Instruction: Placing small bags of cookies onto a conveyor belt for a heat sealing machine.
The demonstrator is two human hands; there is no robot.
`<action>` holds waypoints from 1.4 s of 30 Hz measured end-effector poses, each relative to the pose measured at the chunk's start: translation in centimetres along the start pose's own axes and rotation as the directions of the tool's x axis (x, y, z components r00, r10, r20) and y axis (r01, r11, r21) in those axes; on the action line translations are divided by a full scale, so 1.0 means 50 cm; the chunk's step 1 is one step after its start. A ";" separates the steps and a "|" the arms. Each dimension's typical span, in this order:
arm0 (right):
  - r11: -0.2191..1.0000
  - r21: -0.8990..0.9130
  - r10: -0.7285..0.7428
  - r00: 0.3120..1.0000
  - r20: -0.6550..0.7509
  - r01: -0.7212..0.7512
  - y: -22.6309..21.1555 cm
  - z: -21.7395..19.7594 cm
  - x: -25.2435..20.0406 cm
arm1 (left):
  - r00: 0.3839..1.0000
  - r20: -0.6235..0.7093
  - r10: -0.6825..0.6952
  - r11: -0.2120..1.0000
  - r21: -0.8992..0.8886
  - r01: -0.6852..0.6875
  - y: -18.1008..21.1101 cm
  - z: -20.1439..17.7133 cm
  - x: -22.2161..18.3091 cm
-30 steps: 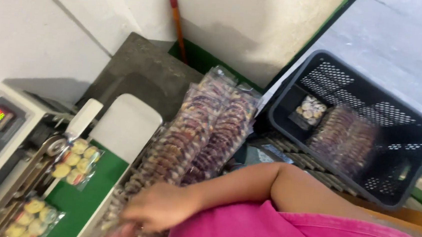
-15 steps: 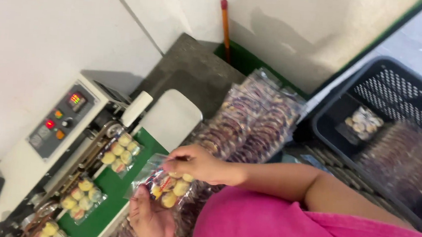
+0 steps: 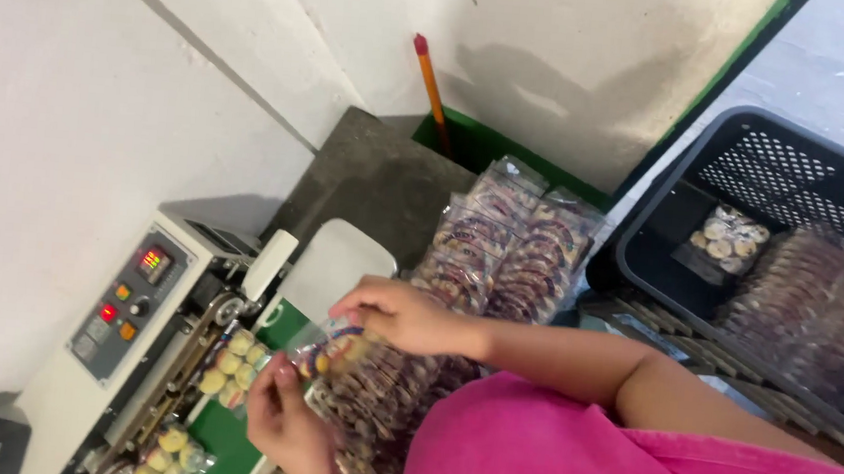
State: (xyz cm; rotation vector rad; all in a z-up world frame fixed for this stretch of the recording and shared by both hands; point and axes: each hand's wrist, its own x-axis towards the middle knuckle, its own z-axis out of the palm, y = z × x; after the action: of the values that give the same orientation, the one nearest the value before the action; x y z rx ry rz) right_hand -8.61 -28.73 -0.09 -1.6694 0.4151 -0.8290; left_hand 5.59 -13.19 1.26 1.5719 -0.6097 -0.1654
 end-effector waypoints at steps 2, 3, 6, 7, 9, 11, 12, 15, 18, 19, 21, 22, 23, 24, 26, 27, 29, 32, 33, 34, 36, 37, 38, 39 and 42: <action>0.997 0.002 0.071 0.993 0.089 -0.072 0.022 -0.010 0.004 | 1.000 0.031 0.001 0.961 0.277 -0.009 -0.007 -0.007 0.026; 0.999 -0.011 0.041 0.997 0.057 -0.041 0.041 -0.009 0.007 | 0.990 0.132 0.054 0.944 0.315 -0.094 -0.033 -0.013 0.046; 0.983 -0.125 -0.139 0.990 -0.023 0.135 0.119 0.012 0.024 | 0.949 0.186 0.256 0.892 0.333 -0.306 -0.058 -0.007 0.064; 0.931 -0.259 -0.298 0.945 -0.135 0.257 0.150 0.027 0.037 | 0.884 0.209 0.419 0.837 0.289 -0.465 -0.063 -0.002 0.075; 0.883 -0.349 -0.357 0.931 -0.068 0.313 0.177 0.025 0.043 | 0.903 0.128 0.410 0.838 0.339 -0.428 -0.090 0.001 0.074; 0.817 -0.445 -0.421 0.907 -0.025 0.367 0.176 0.014 0.070 | 0.912 0.067 0.405 0.840 0.366 -0.400 -0.111 0.009 0.090; 0.787 -0.512 -0.424 0.905 -0.042 0.345 0.169 0.006 0.086 | 0.930 0.030 0.367 0.885 0.298 -0.358 -0.127 0.019 0.101; 0.869 -0.407 -0.337 0.939 -0.074 0.281 0.180 0.007 0.160 | 0.993 -0.092 0.077 0.995 0.075 -0.070 -0.170 0.060 0.141; 0.971 -0.236 -0.081 0.988 -0.135 0.047 0.233 0.028 0.235 | 0.937 -0.147 -0.316 0.919 -0.294 0.264 -0.251 0.100 0.196; 0.967 -0.228 0.079 0.982 -0.171 -0.118 0.253 0.033 0.259 | 0.872 -0.150 -0.467 0.807 -0.475 0.350 -0.283 0.113 0.213; 0.958 -0.251 0.091 0.977 -0.191 -0.138 0.314 0.044 0.292 | 0.827 -0.179 -0.533 0.764 -0.522 0.379 -0.347 0.138 0.228; 0.945 -0.276 0.120 0.970 -0.212 -0.177 0.344 0.059 0.307 | 0.767 -0.200 -0.610 0.711 -0.567 0.417 -0.379 0.141 0.235; 0.949 -0.268 0.113 0.974 -0.197 -0.164 0.352 0.075 0.329 | 0.768 -0.218 -0.602 0.718 -0.568 0.402 -0.372 0.129 0.244; 0.937 -0.284 0.140 0.964 -0.227 -0.203 0.364 0.085 0.338 | 0.772 -0.193 -0.605 0.711 -0.567 0.416 -0.369 0.121 0.239; 0.922 -0.303 0.171 0.955 -0.242 -0.241 0.388 0.113 0.354 | 0.768 -0.181 -0.614 0.702 -0.571 0.427 -0.350 0.082 0.217; 0.906 -0.328 0.197 0.952 -0.233 -0.268 0.400 0.131 0.362 | 0.816 -0.173 -0.551 0.759 -0.512 0.403 -0.333 0.051 0.201; 0.888 -0.357 0.227 0.951 -0.209 -0.291 0.391 0.165 0.359 | 0.854 -0.173 -0.491 0.809 -0.454 0.374 -0.251 -0.029 0.138; 0.886 -0.418 0.151 0.978 -0.146 -0.200 0.339 0.182 0.347 | 0.937 -0.144 -0.319 0.942 -0.154 0.297 -0.135 -0.164 0.007; 0.870 -0.463 0.119 0.984 -0.131 -0.167 0.328 0.176 0.348 | 0.951 -0.147 -0.271 0.959 0.048 0.280 -0.147 -0.205 -0.046; 0.852 -0.506 0.083 0.990 -0.116 -0.131 0.315 0.170 0.351 | 0.966 -0.136 -0.219 0.937 0.247 0.247 -0.159 -0.246 -0.097; 0.849 -0.514 0.095 0.992 -0.079 -0.122 0.300 0.166 0.349 | 0.960 -0.003 -0.281 0.903 0.337 0.265 -0.113 -0.261 -0.176; 0.848 -0.519 0.103 0.994 -0.043 -0.110 0.293 0.163 0.347 | 0.931 0.124 -0.342 0.867 0.425 0.262 -0.090 -0.269 -0.215; 0.844 -0.523 0.112 0.993 -0.046 -0.119 0.289 0.159 0.346 | 0.927 0.130 -0.351 0.865 0.424 0.268 -0.098 -0.255 -0.230; 0.850 -0.510 0.139 0.990 -0.026 -0.133 0.287 0.154 0.345 | 0.941 0.155 -0.302 0.825 0.536 0.177 -0.106 -0.241 -0.247; 0.903 -0.416 0.128 0.991 0.033 -0.102 0.225 0.125 0.275 | 0.958 0.139 -0.249 0.653 0.755 0.060 -0.144 -0.217 -0.287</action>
State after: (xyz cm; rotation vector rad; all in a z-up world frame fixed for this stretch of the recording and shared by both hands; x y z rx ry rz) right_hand 7.02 -36.49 -7.14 -2.0336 0.6781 -0.6275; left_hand 0.48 2.97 -8.11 2.4482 -0.7794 -0.2508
